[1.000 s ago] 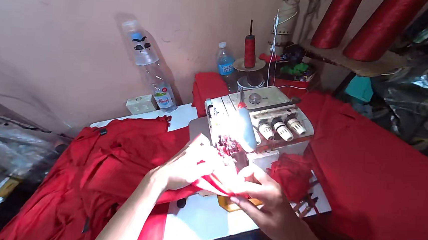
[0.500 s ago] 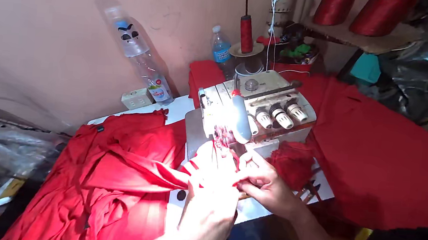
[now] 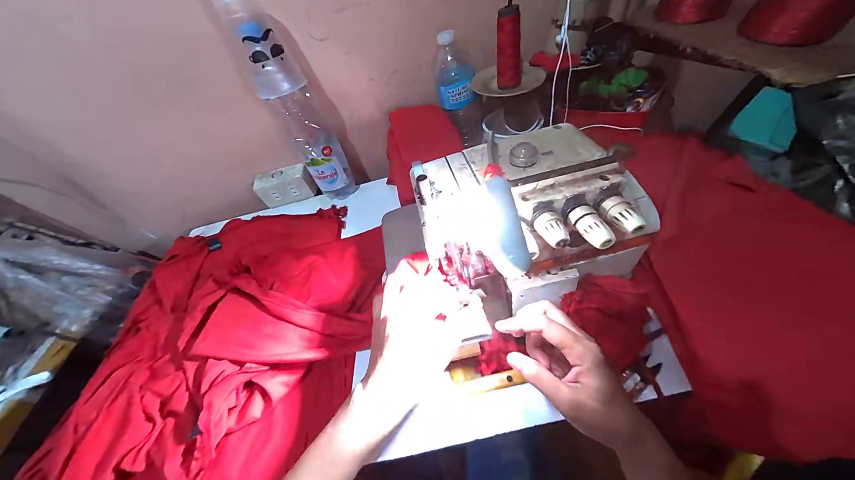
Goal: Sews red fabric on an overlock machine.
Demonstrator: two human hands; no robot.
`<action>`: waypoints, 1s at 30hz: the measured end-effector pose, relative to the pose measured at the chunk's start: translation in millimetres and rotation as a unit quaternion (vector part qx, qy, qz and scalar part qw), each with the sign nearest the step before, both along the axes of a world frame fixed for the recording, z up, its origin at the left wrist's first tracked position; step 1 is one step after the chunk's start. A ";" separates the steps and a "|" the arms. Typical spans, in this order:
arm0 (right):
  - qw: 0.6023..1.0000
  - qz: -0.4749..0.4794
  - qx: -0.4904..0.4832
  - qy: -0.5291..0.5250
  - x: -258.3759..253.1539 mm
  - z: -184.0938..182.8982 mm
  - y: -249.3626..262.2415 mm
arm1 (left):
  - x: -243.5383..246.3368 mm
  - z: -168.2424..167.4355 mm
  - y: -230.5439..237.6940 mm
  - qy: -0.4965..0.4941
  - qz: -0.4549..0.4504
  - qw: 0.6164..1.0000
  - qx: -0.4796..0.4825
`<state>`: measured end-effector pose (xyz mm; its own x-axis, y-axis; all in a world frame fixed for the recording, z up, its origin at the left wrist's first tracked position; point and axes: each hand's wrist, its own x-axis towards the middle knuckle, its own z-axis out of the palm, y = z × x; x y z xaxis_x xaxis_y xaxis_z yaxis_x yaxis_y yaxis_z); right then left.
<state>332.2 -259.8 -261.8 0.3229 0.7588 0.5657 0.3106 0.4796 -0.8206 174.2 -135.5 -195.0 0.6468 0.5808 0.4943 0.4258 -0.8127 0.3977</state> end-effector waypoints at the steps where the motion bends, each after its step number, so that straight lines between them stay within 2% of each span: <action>1: 1.000 -0.001 -0.002 0.002 -2.6 0.9 -0.4 | 1.5 -2.2 5.2 0.002 0.013 1.000 -0.013; 6: 1.000 -0.018 -0.011 -0.017 -23.4 9.2 1.4 | -1.0 -0.3 9.1 0.063 0.100 0.993 -0.029; 11: 0.999 -0.038 -0.012 0.003 -51.8 5.7 3.2 | -44.5 -5.6 -34.4 -0.020 0.189 0.971 0.143; 13: 0.998 -0.047 -0.013 0.043 -66.2 2.7 3.8 | -50.4 -14.3 -63.5 -0.038 0.141 0.981 0.129; 15: 0.994 -0.050 -0.031 0.088 -74.4 4.3 0.9 | -49.8 -22.6 -93.7 -0.024 0.035 0.998 0.047; 18: 0.985 -0.151 -0.042 0.064 -47.6 -2.9 5.2 | -52.0 -24.1 -111.8 0.007 -0.045 0.998 -0.050; 20: 0.976 -0.209 -0.044 0.033 -25.9 -8.1 12.9 | -66.5 -11.2 -104.3 -0.023 -0.026 0.998 -0.051; 23: 0.974 -0.218 -0.056 0.011 -30.9 1.9 6.9 | -113.8 15.6 -57.5 -0.018 0.127 0.991 0.046; 24: 0.977 -0.204 -0.060 0.012 -39.0 9.0 0.6 | -137.4 24.7 -36.8 0.003 0.183 0.982 0.044; 26: 0.992 -0.123 -0.032 0.026 -58.5 24.4 -7.2 | -182.8 44.7 -1.1 0.049 0.234 0.971 0.018; 27: 0.997 -0.064 -0.012 0.050 -69.3 33.0 -5.8 | -199.1 52.3 13.2 0.082 0.227 0.970 -0.009; 29: 0.991 0.032 0.017 0.130 -93.6 57.5 14.6 | -212.5 64.5 36.0 0.205 0.190 0.954 -0.106; 30: 0.981 0.071 0.032 0.179 -103.7 72.2 34.7 | -209.8 66.9 45.5 0.276 0.184 0.932 -0.147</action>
